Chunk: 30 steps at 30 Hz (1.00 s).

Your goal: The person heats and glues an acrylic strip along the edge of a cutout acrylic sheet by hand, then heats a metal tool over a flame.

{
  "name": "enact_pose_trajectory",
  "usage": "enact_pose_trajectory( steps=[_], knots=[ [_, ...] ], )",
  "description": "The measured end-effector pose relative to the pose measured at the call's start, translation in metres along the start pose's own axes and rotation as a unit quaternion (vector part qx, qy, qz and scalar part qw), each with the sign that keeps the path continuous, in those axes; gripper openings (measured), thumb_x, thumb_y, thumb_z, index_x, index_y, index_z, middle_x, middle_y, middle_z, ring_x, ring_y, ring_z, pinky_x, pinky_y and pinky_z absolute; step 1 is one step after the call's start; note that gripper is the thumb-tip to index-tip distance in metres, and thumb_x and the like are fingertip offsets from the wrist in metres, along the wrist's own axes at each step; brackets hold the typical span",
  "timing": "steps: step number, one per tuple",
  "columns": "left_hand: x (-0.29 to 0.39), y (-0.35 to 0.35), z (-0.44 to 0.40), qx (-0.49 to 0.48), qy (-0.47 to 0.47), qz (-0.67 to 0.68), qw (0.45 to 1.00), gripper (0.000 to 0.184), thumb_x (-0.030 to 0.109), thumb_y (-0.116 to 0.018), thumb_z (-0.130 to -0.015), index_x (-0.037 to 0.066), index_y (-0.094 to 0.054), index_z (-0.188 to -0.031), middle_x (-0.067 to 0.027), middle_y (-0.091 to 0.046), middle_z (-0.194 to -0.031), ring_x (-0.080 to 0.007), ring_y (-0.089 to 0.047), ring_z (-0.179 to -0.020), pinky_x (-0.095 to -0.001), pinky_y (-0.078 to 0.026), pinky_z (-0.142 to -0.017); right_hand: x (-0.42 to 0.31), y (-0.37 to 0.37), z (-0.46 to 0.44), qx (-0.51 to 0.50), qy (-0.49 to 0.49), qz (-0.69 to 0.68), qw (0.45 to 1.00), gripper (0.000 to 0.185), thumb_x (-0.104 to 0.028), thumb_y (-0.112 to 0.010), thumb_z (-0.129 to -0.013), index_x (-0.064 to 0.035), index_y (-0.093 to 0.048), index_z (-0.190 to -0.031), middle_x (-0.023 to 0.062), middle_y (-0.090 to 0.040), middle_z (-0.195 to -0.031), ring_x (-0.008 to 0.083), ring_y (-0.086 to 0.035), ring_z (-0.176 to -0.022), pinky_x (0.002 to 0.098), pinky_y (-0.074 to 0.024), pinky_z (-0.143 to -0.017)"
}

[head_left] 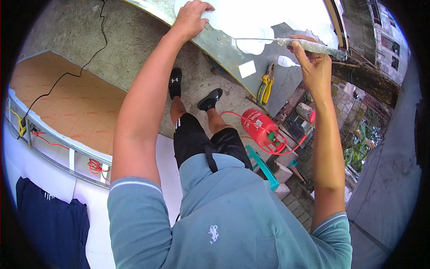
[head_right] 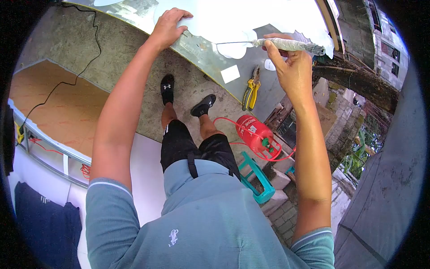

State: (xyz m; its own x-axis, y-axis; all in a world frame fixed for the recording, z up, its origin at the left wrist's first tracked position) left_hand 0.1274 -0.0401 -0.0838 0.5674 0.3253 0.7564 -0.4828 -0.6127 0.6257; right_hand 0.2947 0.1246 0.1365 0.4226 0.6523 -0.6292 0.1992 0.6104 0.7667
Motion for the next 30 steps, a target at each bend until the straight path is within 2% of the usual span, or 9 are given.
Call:
enact_pose_trajectory(
  steps=[13, 21, 23, 25, 26, 30],
  knots=[
    [0.006, 0.006, 0.0, 0.011, -0.011, 0.009, 1.0, 0.039, 0.006, -0.076, -0.079, 0.012, -0.068, -0.117, -0.0087, -0.065, -0.113, -0.0313, -0.06, -0.109, -0.042, -0.049, -0.097, 0.001, 0.002, 0.001, 0.011, -0.011, 0.02, 1.0, 0.021, -0.019, -0.068, -0.097, -0.0025, -0.073, -0.109, 0.0061, -0.075, -0.089, 0.0097, -0.067, -0.083, 0.0268, -0.0531, -0.077],
    [0.007, 0.007, 0.001, 0.008, -0.013, 0.013, 1.0, 0.038, 0.004, -0.075, -0.08, 0.008, -0.068, -0.117, -0.0113, -0.065, -0.113, -0.032, -0.06, -0.11, -0.0422, -0.049, -0.098, 0.008, -0.001, 0.001, 0.009, -0.026, -0.017, 0.999, 0.022, -0.02, -0.071, -0.095, -0.0022, -0.074, -0.107, 0.0024, -0.072, -0.082, 0.0064, -0.064, -0.079, 0.0246, -0.0504, -0.072],
    [0.007, 0.007, -0.001, -0.002, -0.007, 0.029, 1.0, 0.037, 0.006, -0.075, -0.079, 0.012, -0.068, -0.115, -0.0094, -0.065, -0.113, -0.0324, -0.058, -0.111, -0.0427, -0.047, -0.099, 0.004, 0.001, 0.001, 0.018, -0.012, -0.01, 1.0, 0.023, -0.021, -0.071, -0.094, -0.0024, -0.074, -0.107, 0.0034, -0.071, -0.08, 0.0064, -0.062, -0.075, 0.0257, -0.0502, -0.07],
    [0.014, 0.01, -0.001, -0.006, -0.009, 0.03, 0.999, 0.038, 0.005, -0.075, -0.078, 0.01, -0.068, -0.115, -0.0102, -0.065, -0.111, -0.0326, -0.059, -0.11, -0.0421, -0.047, -0.099, -0.005, 0.002, 0.002, 0.012, 0.012, 0.024, 1.0, 0.024, -0.023, -0.071, -0.094, -0.0017, -0.073, -0.106, 0.0046, -0.07, -0.077, 0.0073, -0.061, -0.073, 0.0279, -0.0502, -0.068],
    [0.014, 0.01, -0.001, -0.013, -0.002, 0.025, 1.0, 0.039, 0.004, -0.075, -0.078, 0.009, -0.068, -0.116, -0.0107, -0.065, -0.114, -0.0321, -0.059, -0.11, -0.0411, -0.048, -0.098, -0.003, -0.001, 0.002, -0.018, -0.012, 0.043, 0.999, 0.018, -0.014, -0.068, -0.096, -0.0016, -0.073, -0.107, 0.0025, -0.073, -0.093, 0.008, -0.064, -0.088, 0.0261, -0.0507, -0.08],
    [0.014, 0.011, -0.002, -0.027, 0.005, 0.043, 0.999, 0.039, 0.003, -0.075, -0.078, 0.007, -0.067, -0.117, -0.0115, -0.065, -0.115, -0.0315, -0.059, -0.109, -0.0402, -0.048, -0.097, -0.005, -0.003, 0.002, -0.024, 0.011, 0.052, 0.998, 0.019, -0.016, -0.069, -0.095, -0.0035, -0.072, -0.108, 0.0027, -0.071, -0.084, 0.006, -0.061, -0.081, 0.0269, -0.0498, -0.073]
  ],
)
Point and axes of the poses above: each hand's wrist, its own z-axis away from the middle knuckle, its own y-axis out of the back of the hand, x = y × z, the point moved 10 cm from there along -z, towards the middle knuckle
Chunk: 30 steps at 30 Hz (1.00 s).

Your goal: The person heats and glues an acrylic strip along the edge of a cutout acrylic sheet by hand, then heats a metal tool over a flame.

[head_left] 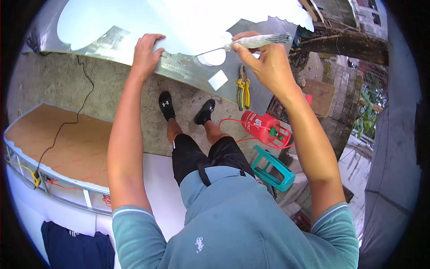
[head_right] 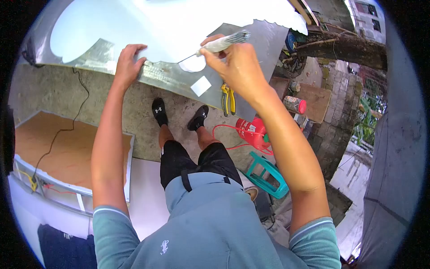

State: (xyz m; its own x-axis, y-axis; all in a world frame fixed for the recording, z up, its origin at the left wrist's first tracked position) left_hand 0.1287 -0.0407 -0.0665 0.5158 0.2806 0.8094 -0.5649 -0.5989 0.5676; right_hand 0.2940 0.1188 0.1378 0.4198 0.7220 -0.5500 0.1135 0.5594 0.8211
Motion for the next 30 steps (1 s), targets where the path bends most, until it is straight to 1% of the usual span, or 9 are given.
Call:
enact_pose_trajectory(
  steps=[5, 7, 8, 12, 13, 15, 19, 21, 30],
  knots=[
    [0.006, 0.003, -0.001, -0.01, 0.024, 0.004, 1.0, 0.039, 0.001, -0.075, -0.078, 0.007, -0.067, -0.116, -0.0114, -0.065, -0.114, -0.0321, -0.059, -0.108, -0.0402, -0.048, -0.096, -0.004, 0.002, 0.001, -0.012, -0.04, -0.028, 0.999, 0.018, -0.018, -0.07, -0.093, -0.0049, -0.071, -0.105, 0.0041, -0.069, -0.079, 0.0095, -0.062, -0.075, 0.0296, -0.0497, -0.066],
    [0.01, 0.003, -0.001, -0.03, 0.018, -0.008, 0.999, 0.039, 0.003, -0.073, -0.081, 0.006, -0.066, -0.12, -0.0114, -0.064, -0.117, -0.0303, -0.06, -0.11, -0.0381, -0.049, -0.097, -0.008, 0.002, -0.001, 0.017, 0.024, -0.071, 0.997, 0.018, -0.018, -0.071, -0.089, -0.0033, -0.07, -0.1, 0.0157, -0.07, -0.083, 0.0289, -0.068, -0.071, 0.0352, -0.0529, -0.069],
    [0.011, 0.003, -0.001, -0.031, 0.029, -0.008, 0.999, 0.038, 0.002, -0.073, -0.082, 0.006, -0.066, -0.119, -0.0113, -0.064, -0.117, -0.03, -0.06, -0.11, -0.0377, -0.049, -0.097, -0.015, 0.005, 0.0, 0.029, 0.066, -0.075, 0.995, 0.016, -0.017, -0.07, -0.088, -0.0044, -0.069, -0.097, 0.0162, -0.068, -0.083, 0.0327, -0.067, -0.075, 0.0388, -0.0527, -0.069],
    [0.01, 0.001, -0.002, -0.04, 0.049, -0.006, 0.998, 0.038, 0.0, -0.073, -0.082, 0.006, -0.066, -0.119, -0.01, -0.064, -0.117, -0.0271, -0.061, -0.109, -0.0351, -0.049, -0.095, -0.015, 0.003, 0.0, 0.038, 0.078, -0.049, 0.995, 0.013, -0.017, -0.067, -0.086, -0.0038, -0.064, -0.088, 0.0153, -0.063, -0.079, 0.037, -0.063, -0.079, 0.0461, -0.0507, -0.072],
    [0.008, 0.0, -0.002, -0.043, 0.068, 0.003, 0.997, 0.038, -0.001, -0.074, -0.082, 0.006, -0.066, -0.119, -0.0096, -0.064, -0.117, -0.026, -0.061, -0.108, -0.0342, -0.049, -0.094, -0.014, 0.006, 0.0, 0.043, 0.072, -0.056, 0.995, 0.013, -0.017, -0.067, -0.086, -0.0038, -0.064, -0.088, 0.0153, -0.063, -0.079, 0.037, -0.063, -0.079, 0.0461, -0.0507, -0.072],
    [0.012, 0.001, -0.002, -0.046, 0.071, 0.006, 0.996, 0.038, 0.0, -0.074, -0.081, 0.007, -0.067, -0.118, -0.0098, -0.064, -0.115, -0.0267, -0.06, -0.106, -0.0358, -0.049, -0.093, -0.017, 0.006, 0.0, 0.026, 0.073, -0.047, 0.996, 0.016, -0.014, -0.073, -0.086, -0.0055, -0.07, -0.1, 0.0134, -0.069, -0.087, 0.031, -0.066, -0.077, 0.0368, -0.0534, -0.071],
    [0.01, 0.001, -0.003, -0.044, 0.075, 0.017, 0.996, 0.038, 0.001, -0.075, -0.08, 0.008, -0.068, -0.117, -0.0101, -0.064, -0.114, -0.0271, -0.059, -0.104, -0.0375, -0.049, -0.093, -0.014, 0.006, 0.001, 0.028, 0.078, -0.043, 0.996, 0.018, -0.016, -0.072, -0.086, -0.0052, -0.069, -0.101, 0.0146, -0.069, -0.089, 0.033, -0.067, -0.081, 0.0391, -0.0532, -0.074],
    [0.009, -0.001, -0.003, -0.061, 0.068, -0.009, 0.996, 0.039, 0.001, -0.075, -0.082, 0.005, -0.066, -0.12, -0.0103, -0.064, -0.115, -0.0242, -0.061, -0.107, -0.034, -0.049, -0.094, -0.015, 0.009, 0.002, 0.031, 0.092, -0.05, 0.994, 0.019, -0.017, -0.071, -0.087, -0.0048, -0.068, -0.101, 0.015, -0.069, -0.088, 0.035, -0.066, -0.083, 0.0409, -0.0525, -0.076],
    [0.012, 0.0, -0.005, -0.056, 0.087, 0.011, 0.995, 0.038, 0.002, -0.075, -0.079, 0.007, -0.068, -0.116, -0.0109, -0.064, -0.114, -0.0278, -0.059, -0.104, -0.0376, -0.049, -0.093, -0.019, 0.02, 0.006, 0.035, 0.09, -0.045, 0.994, 0.018, -0.018, -0.07, -0.088, -0.005, -0.068, -0.1, 0.0144, -0.067, -0.084, 0.0339, -0.065, -0.077, 0.0402, -0.0514, -0.072]
  ],
)
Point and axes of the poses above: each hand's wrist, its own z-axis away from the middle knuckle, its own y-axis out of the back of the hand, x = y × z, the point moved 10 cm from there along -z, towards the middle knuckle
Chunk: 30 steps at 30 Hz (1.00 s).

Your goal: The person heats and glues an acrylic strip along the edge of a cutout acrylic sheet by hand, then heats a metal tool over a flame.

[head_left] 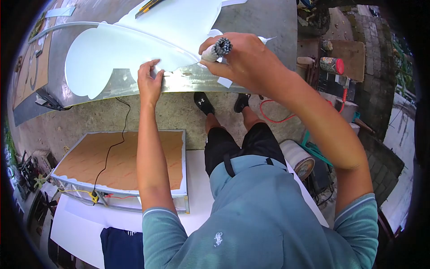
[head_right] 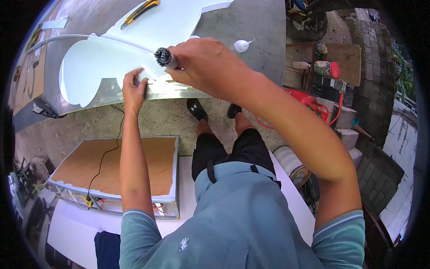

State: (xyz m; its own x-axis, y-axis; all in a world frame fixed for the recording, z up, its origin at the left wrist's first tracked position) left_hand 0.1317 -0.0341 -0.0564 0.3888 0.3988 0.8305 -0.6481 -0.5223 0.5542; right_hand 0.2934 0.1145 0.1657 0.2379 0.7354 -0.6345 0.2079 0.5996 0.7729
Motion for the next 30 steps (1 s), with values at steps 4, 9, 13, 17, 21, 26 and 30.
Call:
enact_pose_trajectory(
  steps=[4, 9, 13, 17, 21, 26, 30],
  knots=[
    [-0.001, 0.001, 0.0, -0.009, 0.001, -0.019, 1.0, 0.037, 0.003, -0.075, -0.08, 0.006, -0.068, -0.116, -0.0113, -0.064, -0.113, -0.028, -0.059, -0.103, -0.0371, -0.049, -0.093, -0.004, 0.005, 0.002, -0.01, -0.012, 0.008, 1.0, 0.017, -0.018, -0.07, -0.087, -0.0051, -0.068, -0.099, 0.0141, -0.067, -0.084, 0.0336, -0.064, -0.076, 0.0393, -0.0516, -0.072],
    [-0.001, 0.004, 0.002, 0.002, -0.002, 0.022, 1.0, 0.034, 0.003, -0.072, -0.083, 0.004, -0.067, -0.117, -0.0136, -0.064, -0.112, -0.0296, -0.062, -0.1, -0.0372, -0.05, -0.091, -0.012, 0.034, 0.009, 0.044, -0.043, -0.068, 0.996, 0.018, -0.018, -0.073, -0.084, -0.0023, -0.068, -0.092, 0.0174, -0.068, -0.08, 0.0352, -0.065, -0.077, 0.0413, -0.0515, -0.071],
    [0.007, 0.009, 0.018, 0.038, -0.001, 0.012, 0.999, 0.03, 0.002, -0.067, -0.087, 0.002, -0.066, -0.117, -0.0159, -0.063, -0.109, -0.0286, -0.062, -0.098, -0.0378, -0.051, -0.088, -0.039, 0.087, 0.025, 0.088, -0.047, -0.09, 0.991, 0.018, -0.016, -0.075, -0.084, -0.0026, -0.071, -0.096, 0.0144, -0.071, -0.086, 0.0292, -0.068, -0.079, 0.0365, -0.0523, -0.074],
    [0.015, -0.011, 0.05, 0.023, 0.049, 0.066, 0.996, 0.027, 0.005, -0.063, -0.092, 0.001, -0.064, -0.118, -0.015, -0.065, -0.106, -0.0252, -0.064, -0.092, -0.0366, -0.052, -0.084, -0.06, 0.14, 0.057, 0.134, -0.022, 0.014, 0.991, 0.018, -0.013, -0.071, -0.091, -0.0031, -0.072, -0.107, 0.0061, -0.073, -0.101, 0.0115, -0.066, -0.09, 0.0262, -0.0513, -0.083],
    [0.02, -0.065, 0.08, -0.057, 0.115, 0.131, 0.983, 0.026, 0.008, -0.061, -0.096, 0.0, -0.063, -0.121, -0.0095, -0.069, -0.107, -0.0182, -0.064, -0.095, -0.0299, -0.051, -0.087, -0.061, 0.18, 0.103, 0.195, -0.057, -0.012, 0.979, 0.02, -0.003, -0.069, -0.091, 0.0021, -0.071, -0.11, 0.0086, -0.072, -0.109, 0.014, -0.065, -0.097, 0.0269, -0.0489, -0.088],
    [0.027, -0.119, 0.102, -0.104, 0.214, 0.254, 0.938, 0.034, 0.012, -0.06, -0.099, 0.003, -0.059, -0.132, -0.0064, -0.068, -0.116, -0.0144, -0.062, -0.1, -0.0284, -0.048, -0.089, -0.047, 0.206, 0.174, 0.288, -0.101, 0.019, 0.952, 0.023, 0.001, -0.068, -0.089, 0.0035, -0.07, -0.112, 0.0106, -0.071, -0.108, 0.016, -0.064, -0.096, 0.0278, -0.0491, -0.087],
    [0.025, -0.142, 0.106, -0.108, 0.299, 0.363, 0.876, 0.038, 0.015, -0.056, -0.102, 0.004, -0.054, -0.139, -0.0065, -0.067, -0.12, -0.0118, -0.061, -0.096, -0.0267, -0.047, -0.085, -0.036, 0.21, 0.227, 0.319, -0.132, 0.057, 0.937, 0.024, 0.001, -0.071, -0.087, 0.0035, -0.07, -0.11, 0.0122, -0.071, -0.1, 0.0194, -0.065, -0.088, 0.0297, -0.05, -0.081]
  ],
)
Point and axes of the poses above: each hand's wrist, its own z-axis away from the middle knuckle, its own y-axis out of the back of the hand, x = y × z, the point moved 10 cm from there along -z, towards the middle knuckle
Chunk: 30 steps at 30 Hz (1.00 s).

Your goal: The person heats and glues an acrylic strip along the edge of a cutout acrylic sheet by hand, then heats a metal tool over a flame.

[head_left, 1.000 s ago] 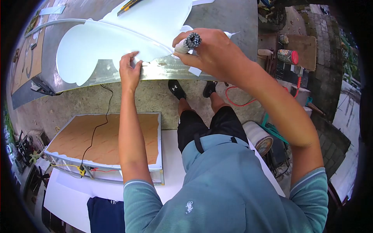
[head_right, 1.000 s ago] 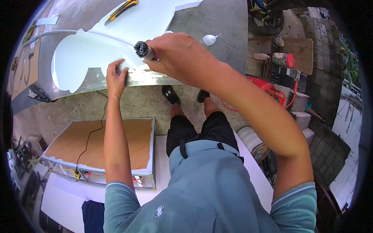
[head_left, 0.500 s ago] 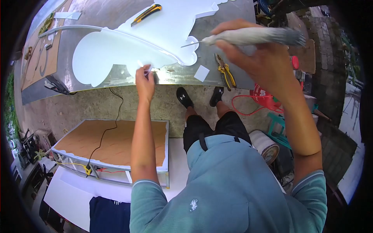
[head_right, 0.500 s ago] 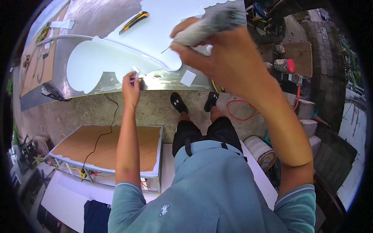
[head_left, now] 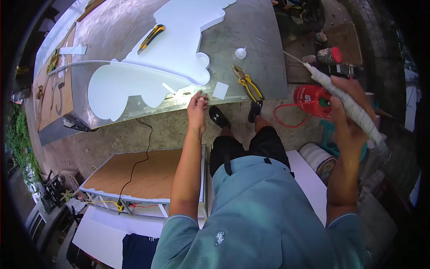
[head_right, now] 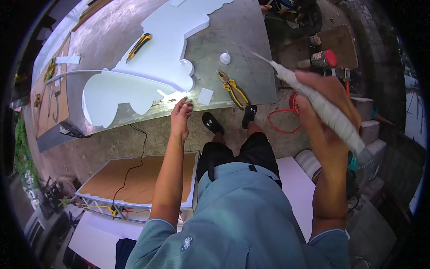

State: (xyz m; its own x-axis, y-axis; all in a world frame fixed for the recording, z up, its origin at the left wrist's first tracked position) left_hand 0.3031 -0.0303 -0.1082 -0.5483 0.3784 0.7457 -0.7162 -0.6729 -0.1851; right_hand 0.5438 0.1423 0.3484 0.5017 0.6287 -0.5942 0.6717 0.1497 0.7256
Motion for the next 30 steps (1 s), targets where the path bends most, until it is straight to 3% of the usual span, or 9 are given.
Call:
enact_pose_trajectory(
  steps=[4, 9, 14, 21, 25, 27, 30],
  knots=[
    [0.004, -0.005, -0.001, 0.026, 0.051, 0.109, 0.992, 0.041, 0.011, -0.052, -0.103, 0.001, -0.05, -0.142, -0.0085, -0.065, -0.121, -0.0133, -0.06, -0.096, -0.0275, -0.049, -0.084, 0.02, 0.012, 0.024, -0.011, -0.012, 0.025, 1.0, 0.027, 0.001, -0.071, -0.084, 0.0042, -0.069, -0.11, 0.0156, -0.069, -0.097, 0.0229, -0.064, -0.085, 0.0323, -0.0504, -0.078],
    [0.022, -0.017, 0.001, 0.012, 0.065, 0.121, 0.99, 0.044, 0.013, -0.05, -0.104, -0.001, -0.046, -0.145, -0.0097, -0.062, -0.131, -0.0146, -0.061, -0.101, -0.0287, -0.05, -0.087, 0.05, 0.024, 0.051, -0.004, -0.042, 0.017, 0.999, 0.027, 0.0, -0.071, -0.084, 0.0038, -0.068, -0.11, 0.0157, -0.069, -0.096, 0.0248, -0.064, -0.087, 0.034, -0.0512, -0.079],
    [0.025, -0.029, 0.008, 0.025, 0.111, 0.173, 0.978, 0.044, 0.013, -0.049, -0.103, -0.002, -0.046, -0.145, -0.0077, -0.063, -0.129, -0.014, -0.06, -0.098, -0.029, -0.05, -0.087, 0.065, 0.039, 0.06, 0.007, -0.057, 0.012, 0.998, 0.025, -0.001, -0.07, -0.086, 0.0031, -0.069, -0.11, 0.0159, -0.069, -0.097, 0.0262, -0.065, -0.087, 0.0354, -0.0519, -0.079],
    [0.03, -0.033, 0.035, 0.031, 0.075, 0.148, 0.986, 0.036, 0.014, -0.047, -0.103, 0.003, -0.056, -0.136, -0.0025, -0.065, -0.118, -0.0131, -0.059, -0.096, -0.0273, -0.047, -0.086, 0.073, 0.076, 0.073, 0.054, -0.05, 0.003, 0.997, 0.03, 0.0, -0.067, -0.09, 0.0068, -0.064, -0.119, 0.0199, -0.07, -0.099, 0.024, -0.068, -0.089, 0.0351, -0.0537, -0.08],
    [-0.003, -0.019, 0.052, -0.028, 0.016, -0.113, 0.993, 0.011, 0.012, -0.053, -0.101, 0.007, -0.061, -0.108, -0.0022, -0.068, -0.103, -0.0099, -0.058, -0.081, -0.0234, -0.044, -0.072, 0.082, 0.115, 0.095, 0.133, -0.077, 0.019, 0.988, 0.03, 0.002, -0.062, -0.094, 0.0095, -0.06, -0.123, 0.0219, -0.069, -0.101, 0.0221, -0.068, -0.09, 0.0327, -0.0539, -0.082],
    [-0.027, -0.014, 0.062, -0.087, -0.025, -0.183, 0.979, 0.009, 0.007, -0.053, -0.101, 0.005, -0.061, -0.105, -0.0035, -0.067, -0.1, -0.0126, -0.062, -0.086, -0.0267, -0.05, -0.076, 0.089, 0.143, 0.108, 0.208, -0.112, 0.071, 0.969, 0.027, 0.003, -0.058, -0.098, 0.0104, -0.059, -0.124, 0.0221, -0.069, -0.102, 0.0228, -0.069, -0.093, 0.0321, -0.0542, -0.085],
    [-0.063, -0.004, 0.079, -0.11, -0.019, -0.304, 0.946, 0.009, 0.009, -0.057, -0.1, 0.003, -0.059, -0.106, -0.0064, -0.067, -0.092, -0.0149, -0.064, -0.08, -0.029, -0.052, -0.07, 0.099, 0.169, 0.114, 0.206, -0.091, 0.101, 0.969, 0.03, 0.002, -0.054, -0.1, 0.0102, -0.057, -0.129, 0.0237, -0.068, -0.114, 0.0272, -0.069, -0.103, 0.0354, -0.0536, -0.091]
  ],
)
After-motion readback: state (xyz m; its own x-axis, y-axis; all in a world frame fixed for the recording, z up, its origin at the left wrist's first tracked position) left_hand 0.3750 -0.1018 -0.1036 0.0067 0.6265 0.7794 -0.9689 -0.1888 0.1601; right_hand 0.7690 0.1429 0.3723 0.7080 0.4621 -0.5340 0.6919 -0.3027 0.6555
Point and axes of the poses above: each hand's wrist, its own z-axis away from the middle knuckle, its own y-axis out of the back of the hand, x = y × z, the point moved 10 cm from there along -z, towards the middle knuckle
